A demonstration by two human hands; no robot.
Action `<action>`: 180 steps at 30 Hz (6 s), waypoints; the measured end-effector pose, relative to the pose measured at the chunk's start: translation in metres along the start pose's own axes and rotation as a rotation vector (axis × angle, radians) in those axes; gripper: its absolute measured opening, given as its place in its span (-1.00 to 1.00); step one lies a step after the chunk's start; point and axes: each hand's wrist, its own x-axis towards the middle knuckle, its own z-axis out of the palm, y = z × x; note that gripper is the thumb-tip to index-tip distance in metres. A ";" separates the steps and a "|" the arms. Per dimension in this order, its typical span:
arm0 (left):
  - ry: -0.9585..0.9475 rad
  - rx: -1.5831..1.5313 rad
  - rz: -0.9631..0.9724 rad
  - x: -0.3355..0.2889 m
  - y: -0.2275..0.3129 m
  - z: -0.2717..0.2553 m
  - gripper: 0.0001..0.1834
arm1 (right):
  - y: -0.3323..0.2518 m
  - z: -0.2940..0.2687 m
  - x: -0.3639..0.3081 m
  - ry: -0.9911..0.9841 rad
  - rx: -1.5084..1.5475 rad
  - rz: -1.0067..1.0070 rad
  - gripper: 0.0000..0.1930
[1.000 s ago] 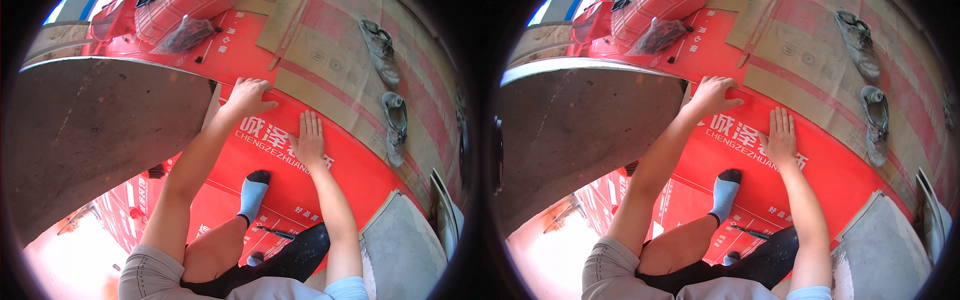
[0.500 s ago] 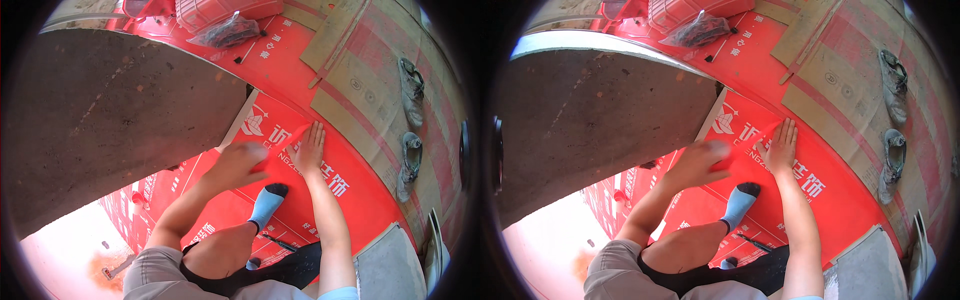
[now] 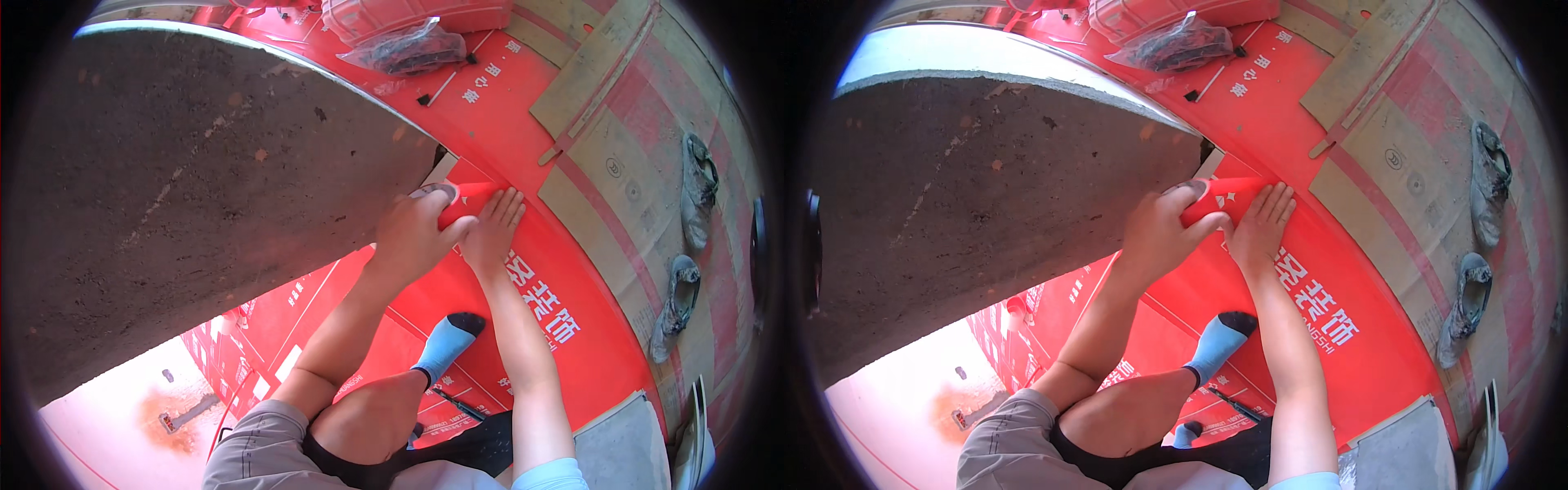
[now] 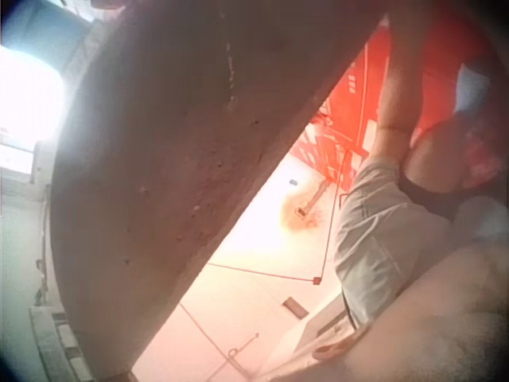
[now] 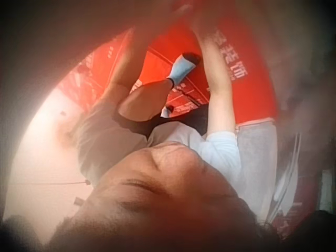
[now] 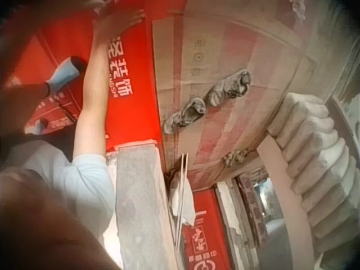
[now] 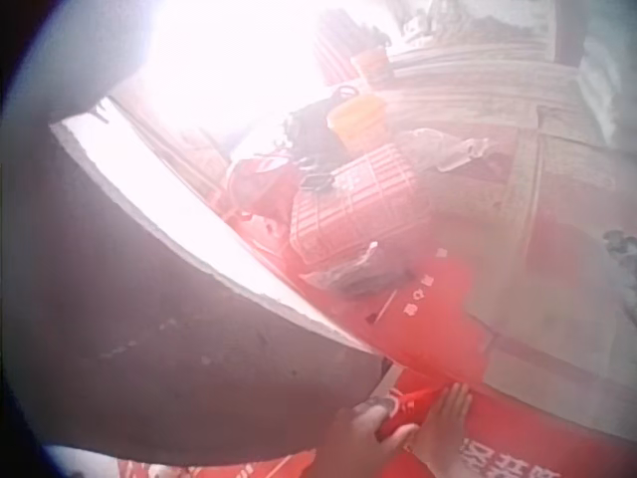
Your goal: The person unrolls a large red protective sheet onto the floor of a construction site. They smooth the sheet with their hands, use a utility knife to trim the edges, and secure the sheet to the floor using red tape.
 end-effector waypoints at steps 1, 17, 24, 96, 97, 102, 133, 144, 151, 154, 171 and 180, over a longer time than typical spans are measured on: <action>-0.008 -0.002 -0.029 0.007 -0.004 0.005 -0.43 | -0.011 -0.001 0.006 -0.038 -0.026 -0.020 0.03; 0.067 -0.072 -0.209 0.069 -0.036 0.075 -0.48 | -0.024 -0.035 0.071 -0.248 -0.074 -0.456 -0.11; 0.164 -0.195 -0.203 0.068 -0.039 0.089 -0.59 | 0.001 -0.013 0.082 -0.074 -0.039 -0.573 -0.28; -0.012 -1.559 -0.340 -0.179 -0.067 0.057 -0.77 | 0.030 -0.098 -0.153 -0.981 1.919 0.230 -0.44; -0.016 -1.524 -0.289 -0.180 -0.065 0.058 -0.76 | 0.032 -0.095 -0.156 -0.981 1.923 0.192 -0.41; -0.177 -1.592 -0.327 -0.180 -0.067 0.068 -0.76 | 0.038 -0.099 -0.155 -0.968 1.788 0.048 -0.22; 0.013 -1.220 -0.154 -0.156 -0.080 0.069 -0.71 | 0.026 -0.099 -0.110 -0.512 1.810 0.390 -0.66; -0.075 -0.369 -0.418 -0.124 -0.114 0.047 -0.39 | 0.025 -0.077 0.101 0.052 0.869 -0.159 -0.71; 0.041 -0.348 -0.418 -0.102 -0.143 0.073 -0.54 | -0.009 -0.026 0.134 0.012 0.632 -0.169 -0.68; 0.093 -0.239 -0.363 -0.102 -0.150 0.082 -0.42 | -0.014 -0.008 0.136 0.074 0.578 -0.165 -0.70; 0.226 -0.174 -0.216 -0.085 -0.156 0.093 -0.49 | -0.011 0.006 0.127 0.238 -0.033 -0.519 -0.87; -0.049 -0.038 -0.396 -0.157 -0.187 0.042 -0.49 | 0.000 0.012 0.093 0.258 0.163 -0.494 -0.71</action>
